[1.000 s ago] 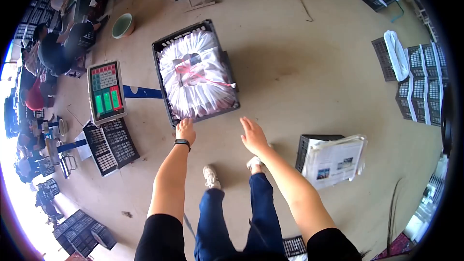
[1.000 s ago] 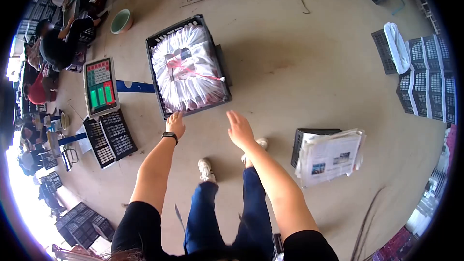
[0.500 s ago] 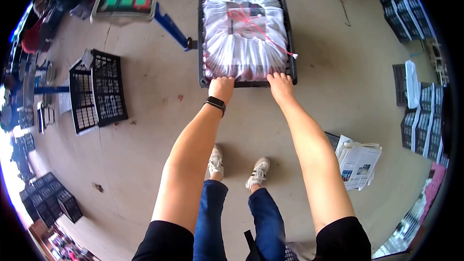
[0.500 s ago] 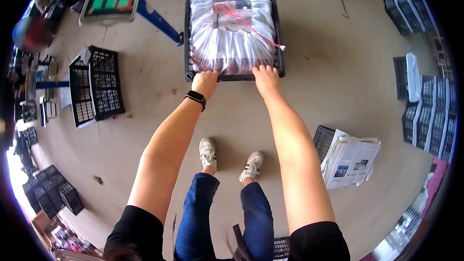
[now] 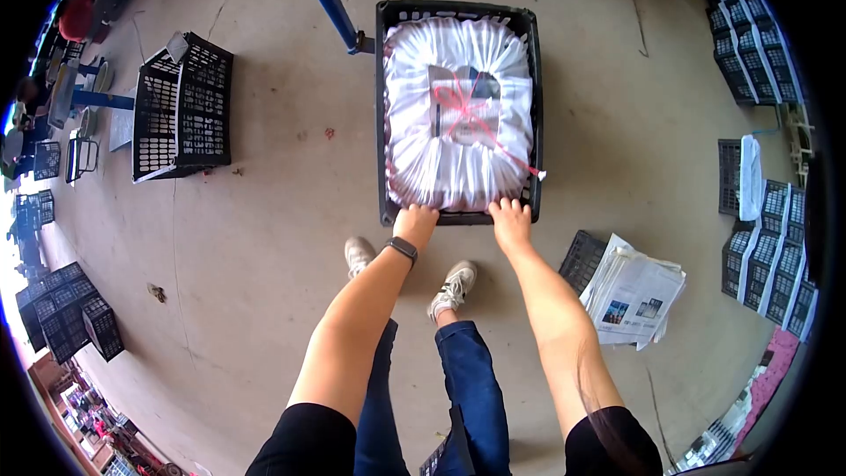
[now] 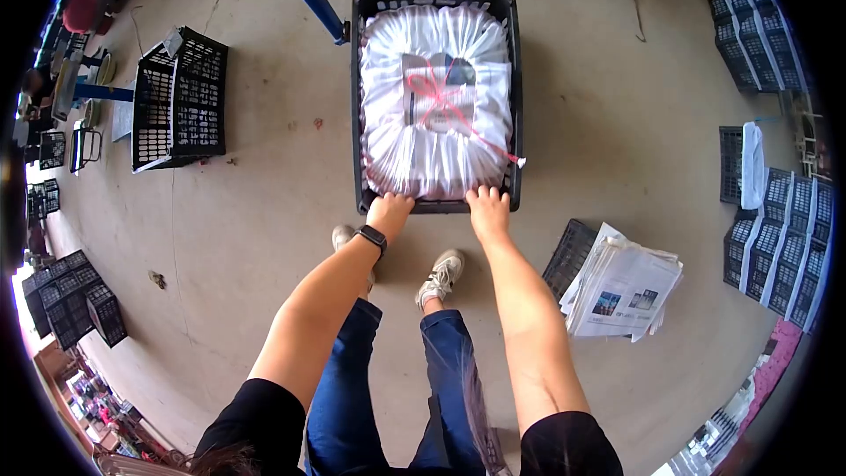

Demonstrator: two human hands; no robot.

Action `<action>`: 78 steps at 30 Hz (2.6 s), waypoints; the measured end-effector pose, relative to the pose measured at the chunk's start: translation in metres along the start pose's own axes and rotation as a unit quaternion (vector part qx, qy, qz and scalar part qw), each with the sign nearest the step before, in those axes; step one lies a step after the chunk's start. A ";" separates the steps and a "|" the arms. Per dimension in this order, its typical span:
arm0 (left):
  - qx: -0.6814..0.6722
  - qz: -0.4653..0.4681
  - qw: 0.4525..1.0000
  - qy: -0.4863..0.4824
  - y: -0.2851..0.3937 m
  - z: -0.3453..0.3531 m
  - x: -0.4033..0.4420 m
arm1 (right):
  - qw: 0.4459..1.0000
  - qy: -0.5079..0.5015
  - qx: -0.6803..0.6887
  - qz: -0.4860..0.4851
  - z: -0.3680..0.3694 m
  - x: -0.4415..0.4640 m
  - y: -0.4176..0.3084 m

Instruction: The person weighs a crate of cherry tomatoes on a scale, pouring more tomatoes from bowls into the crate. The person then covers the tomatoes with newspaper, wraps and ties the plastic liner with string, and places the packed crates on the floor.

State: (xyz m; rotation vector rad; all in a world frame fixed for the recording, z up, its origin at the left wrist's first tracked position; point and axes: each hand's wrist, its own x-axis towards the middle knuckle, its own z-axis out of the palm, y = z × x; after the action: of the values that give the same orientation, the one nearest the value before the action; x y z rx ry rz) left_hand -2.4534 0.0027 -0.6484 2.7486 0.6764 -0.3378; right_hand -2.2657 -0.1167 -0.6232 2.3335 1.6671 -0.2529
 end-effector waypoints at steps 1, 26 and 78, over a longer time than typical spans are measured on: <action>-0.006 -0.003 1.000 -0.002 -0.003 0.001 -0.005 | 1.000 -0.012 -0.002 0.001 0.000 0.001 -0.006; 0.047 -0.094 0.993 0.053 0.199 0.160 -0.217 | 0.988 0.083 0.128 0.038 0.154 -0.299 -0.026; 0.041 0.046 0.998 -0.008 0.902 0.714 -1.496 | 0.969 -0.043 0.088 0.226 0.555 -1.799 -0.471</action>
State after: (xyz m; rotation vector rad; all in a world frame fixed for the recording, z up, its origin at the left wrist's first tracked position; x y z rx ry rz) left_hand -3.4197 -1.6179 -0.6761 2.8404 0.5428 -0.3735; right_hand -3.2908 -1.7633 -0.6800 2.7073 1.0686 -0.4141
